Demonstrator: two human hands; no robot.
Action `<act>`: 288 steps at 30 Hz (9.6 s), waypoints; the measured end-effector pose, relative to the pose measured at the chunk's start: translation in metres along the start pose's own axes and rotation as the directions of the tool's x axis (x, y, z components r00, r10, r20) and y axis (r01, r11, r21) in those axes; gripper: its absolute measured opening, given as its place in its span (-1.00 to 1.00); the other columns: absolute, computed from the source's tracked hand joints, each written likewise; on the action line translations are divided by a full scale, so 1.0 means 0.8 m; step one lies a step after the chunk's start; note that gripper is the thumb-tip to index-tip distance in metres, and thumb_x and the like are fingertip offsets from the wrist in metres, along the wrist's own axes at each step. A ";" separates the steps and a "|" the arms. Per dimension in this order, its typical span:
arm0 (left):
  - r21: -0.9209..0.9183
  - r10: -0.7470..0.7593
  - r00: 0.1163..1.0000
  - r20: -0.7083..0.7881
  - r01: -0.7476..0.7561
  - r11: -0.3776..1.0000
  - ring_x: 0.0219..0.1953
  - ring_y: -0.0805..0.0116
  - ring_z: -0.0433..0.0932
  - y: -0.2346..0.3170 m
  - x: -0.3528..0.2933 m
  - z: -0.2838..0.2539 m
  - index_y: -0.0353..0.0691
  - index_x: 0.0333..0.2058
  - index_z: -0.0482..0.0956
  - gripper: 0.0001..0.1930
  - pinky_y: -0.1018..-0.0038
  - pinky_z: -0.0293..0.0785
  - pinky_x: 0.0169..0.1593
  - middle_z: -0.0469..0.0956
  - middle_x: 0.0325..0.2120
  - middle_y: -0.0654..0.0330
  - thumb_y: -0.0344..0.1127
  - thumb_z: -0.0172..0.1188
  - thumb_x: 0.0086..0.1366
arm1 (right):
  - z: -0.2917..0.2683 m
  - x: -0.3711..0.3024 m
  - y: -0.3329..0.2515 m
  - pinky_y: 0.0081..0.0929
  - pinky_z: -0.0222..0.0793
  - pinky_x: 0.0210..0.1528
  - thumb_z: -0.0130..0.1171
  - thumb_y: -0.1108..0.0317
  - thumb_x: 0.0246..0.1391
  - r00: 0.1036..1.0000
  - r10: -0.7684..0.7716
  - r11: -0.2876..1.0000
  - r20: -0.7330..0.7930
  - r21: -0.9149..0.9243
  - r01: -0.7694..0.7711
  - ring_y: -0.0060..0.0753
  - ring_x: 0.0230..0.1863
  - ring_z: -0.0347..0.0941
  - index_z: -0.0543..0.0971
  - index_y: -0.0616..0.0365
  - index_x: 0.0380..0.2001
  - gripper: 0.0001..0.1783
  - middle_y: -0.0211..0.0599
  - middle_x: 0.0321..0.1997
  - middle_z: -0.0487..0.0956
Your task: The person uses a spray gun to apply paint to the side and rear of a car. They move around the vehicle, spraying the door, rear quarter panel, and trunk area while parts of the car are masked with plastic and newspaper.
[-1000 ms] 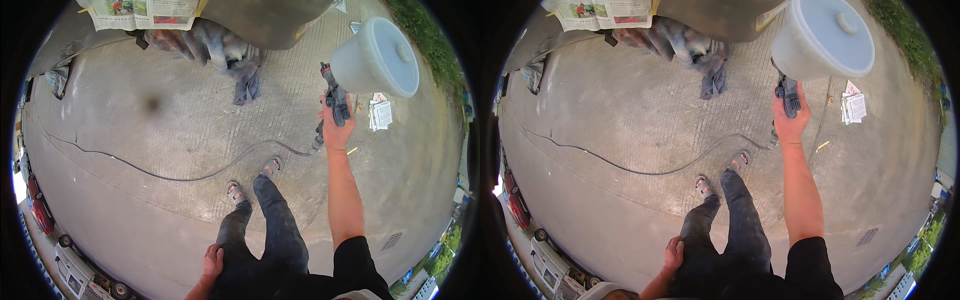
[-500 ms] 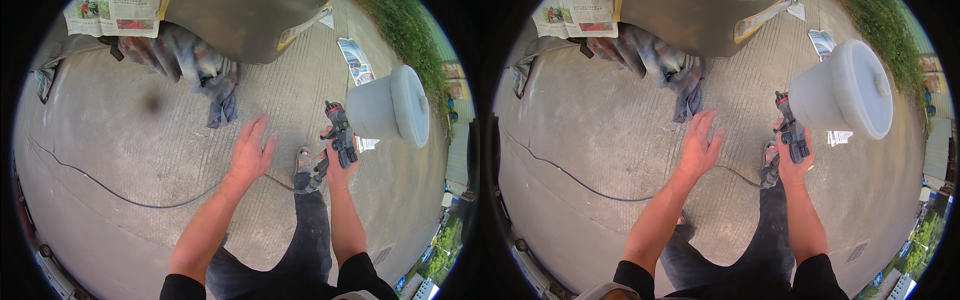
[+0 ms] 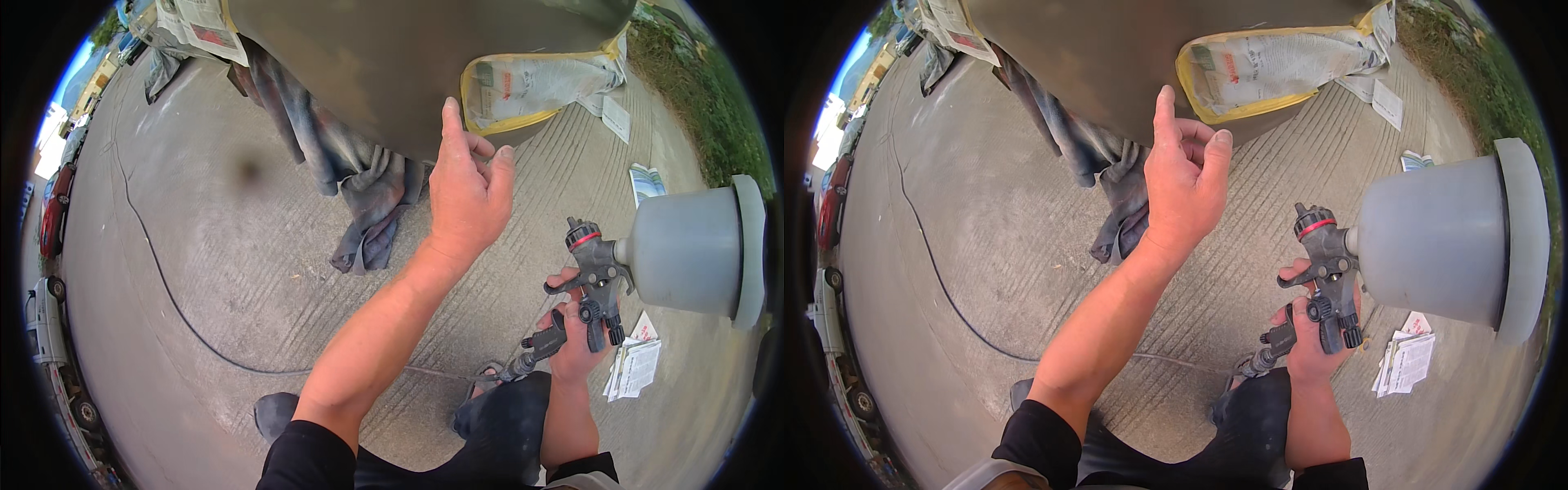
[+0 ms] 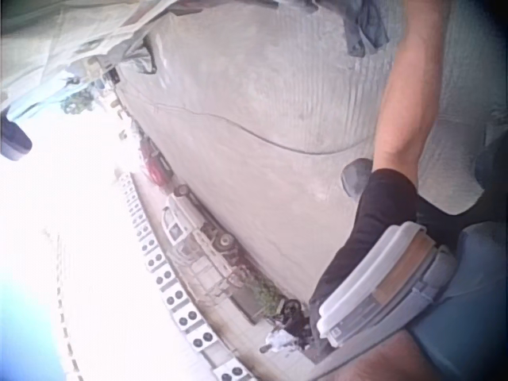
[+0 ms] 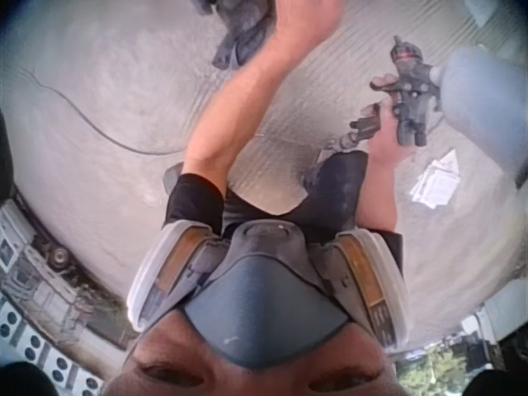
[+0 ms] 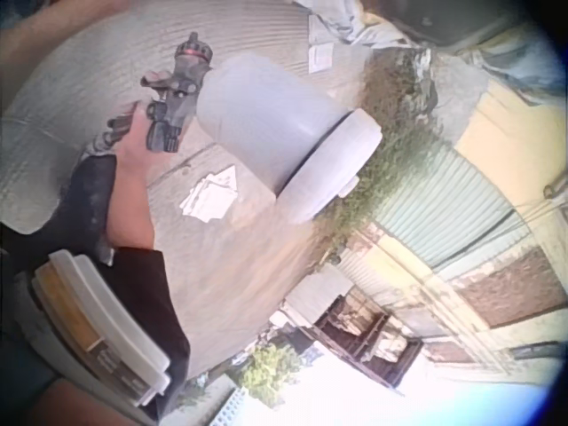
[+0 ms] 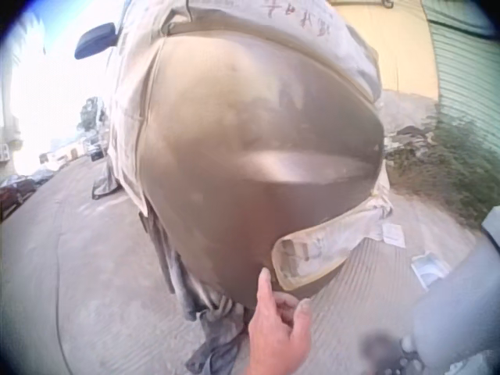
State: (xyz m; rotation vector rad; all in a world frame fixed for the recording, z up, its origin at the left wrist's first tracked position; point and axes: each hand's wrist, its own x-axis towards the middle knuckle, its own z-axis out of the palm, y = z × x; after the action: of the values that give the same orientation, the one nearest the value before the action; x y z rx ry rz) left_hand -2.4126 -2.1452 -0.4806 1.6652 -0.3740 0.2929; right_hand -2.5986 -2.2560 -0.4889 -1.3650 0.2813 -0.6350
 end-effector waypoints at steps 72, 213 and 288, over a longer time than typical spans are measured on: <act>0.504 0.453 0.802 -0.388 -0.227 0.834 -0.64 0.57 0.42 0.014 0.074 -0.003 -0.25 -0.39 0.62 -0.84 0.55 0.42 -0.46 0.52 -0.69 0.32 -0.33 0.40 0.15 | -0.041 0.025 0.022 -0.49 0.64 -0.46 0.08 0.56 0.06 0.990 0.068 0.987 0.121 0.138 -0.085 -0.14 0.04 0.55 0.21 0.34 0.28 -0.33 0.05 0.08 0.50; 0.880 0.114 0.873 0.475 -0.472 -0.053 -0.44 -0.09 0.68 0.005 0.079 -0.018 -0.26 -0.40 0.59 -0.91 0.11 0.62 -0.38 0.64 -0.53 -0.06 -0.42 0.15 0.09 | -0.050 0.025 0.021 -0.50 0.61 -0.37 0.08 0.61 0.07 0.991 0.110 0.965 0.081 0.231 -0.126 -0.15 0.03 0.57 0.10 0.38 0.36 -0.23 0.16 0.09 0.50; 0.732 -0.621 0.416 0.664 -0.192 0.654 -0.10 -0.18 0.60 -0.119 -0.267 -0.364 -0.10 0.07 0.53 -0.55 0.01 0.52 -0.02 0.66 -0.22 -0.10 -0.06 0.24 0.26 | 0.049 0.071 -0.123 -0.58 0.49 -0.63 0.23 0.37 0.14 0.950 -0.274 0.948 -0.148 -0.207 0.241 -0.45 -0.44 0.56 0.59 0.40 -0.19 -0.72 -0.11 -0.32 0.64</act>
State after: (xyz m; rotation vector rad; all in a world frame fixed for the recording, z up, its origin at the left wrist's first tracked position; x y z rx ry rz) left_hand -2.5615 -1.8305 -0.6155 2.5844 -0.8846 -0.9146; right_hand -2.5575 -2.2633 -0.3760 -1.5433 0.3117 -0.9717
